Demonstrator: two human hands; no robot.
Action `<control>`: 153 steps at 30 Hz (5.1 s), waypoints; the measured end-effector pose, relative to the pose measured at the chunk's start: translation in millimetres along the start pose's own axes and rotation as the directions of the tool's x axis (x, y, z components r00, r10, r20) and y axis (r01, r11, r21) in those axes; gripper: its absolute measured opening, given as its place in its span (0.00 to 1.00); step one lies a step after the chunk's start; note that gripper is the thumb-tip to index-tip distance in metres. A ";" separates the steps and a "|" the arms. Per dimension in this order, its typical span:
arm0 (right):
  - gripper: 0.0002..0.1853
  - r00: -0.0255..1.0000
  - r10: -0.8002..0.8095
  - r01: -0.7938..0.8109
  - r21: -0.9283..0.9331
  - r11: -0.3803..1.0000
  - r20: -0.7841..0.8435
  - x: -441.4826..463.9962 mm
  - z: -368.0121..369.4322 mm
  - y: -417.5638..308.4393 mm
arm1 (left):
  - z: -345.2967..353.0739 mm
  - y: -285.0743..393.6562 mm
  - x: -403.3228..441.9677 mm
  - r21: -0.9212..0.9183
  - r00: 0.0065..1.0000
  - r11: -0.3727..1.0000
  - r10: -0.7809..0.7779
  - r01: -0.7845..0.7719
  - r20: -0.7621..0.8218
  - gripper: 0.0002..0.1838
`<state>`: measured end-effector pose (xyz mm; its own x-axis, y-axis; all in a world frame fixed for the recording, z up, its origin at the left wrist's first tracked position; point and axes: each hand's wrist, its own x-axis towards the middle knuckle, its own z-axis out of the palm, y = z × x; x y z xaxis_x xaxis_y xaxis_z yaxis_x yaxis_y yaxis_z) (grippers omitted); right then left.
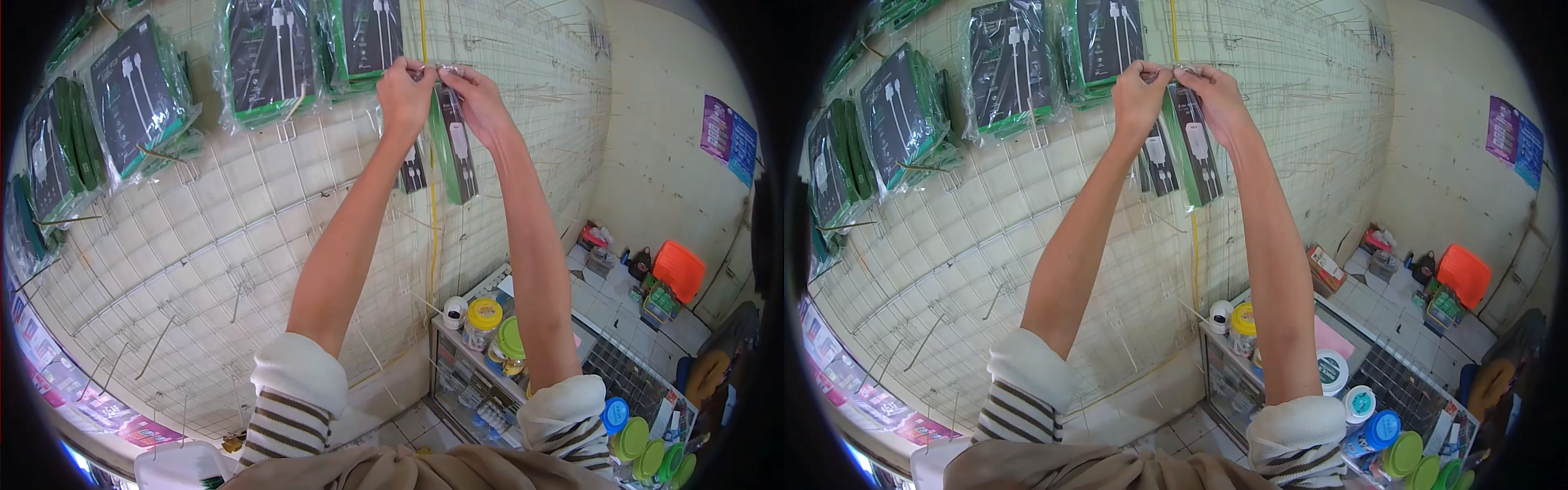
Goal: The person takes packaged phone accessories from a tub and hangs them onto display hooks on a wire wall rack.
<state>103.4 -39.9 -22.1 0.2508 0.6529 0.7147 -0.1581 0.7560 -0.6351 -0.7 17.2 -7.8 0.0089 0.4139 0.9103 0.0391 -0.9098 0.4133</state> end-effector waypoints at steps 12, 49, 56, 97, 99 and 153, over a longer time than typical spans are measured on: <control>0.08 0.994 0.038 -0.040 -0.011 0.999 -0.105 2.6 -2.3 -7.3 | -1.2 2.6 7.2 -0.028 0.980 0.992 -0.115 0.121 0.162 0.20; 0.11 0.960 -0.161 0.149 -0.071 0.986 -0.229 39.2 6.3 115.6 | 5.7 -67.3 -26.8 0.179 0.981 0.982 0.091 -0.060 -0.173 0.18; 0.19 0.900 -0.392 0.265 -0.476 0.839 -0.189 12.9 -0.9 105.7 | -15.8 -47.9 -46.0 0.428 0.986 0.894 0.164 -0.131 -0.041 0.31; 0.10 -0.176 0.046 -0.694 -0.157 0.703 0.983 -599.9 541.4 167.1 | -477.9 279.6 -553.8 0.192 0.123 0.350 0.210 0.917 -0.970 0.08; 0.13 -0.321 0.093 -0.566 -0.270 0.779 0.943 -642.3 566.4 189.1 | -525.2 264.7 -565.7 0.166 0.119 0.426 0.136 0.889 -0.984 0.09; 0.30 0.950 -0.066 -0.005 0.225 0.974 0.304 -251.2 224.1 74.7 | -289.6 74.5 -225.2 -0.120 0.884 0.965 -0.261 0.232 -0.389 0.18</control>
<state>-185.4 -137.0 -183.5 -0.0420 0.5850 0.8099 -0.3698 0.7440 -0.5565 -289.1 -153.0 -174.9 -0.3906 0.5908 0.7060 -0.0804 -0.7859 0.6131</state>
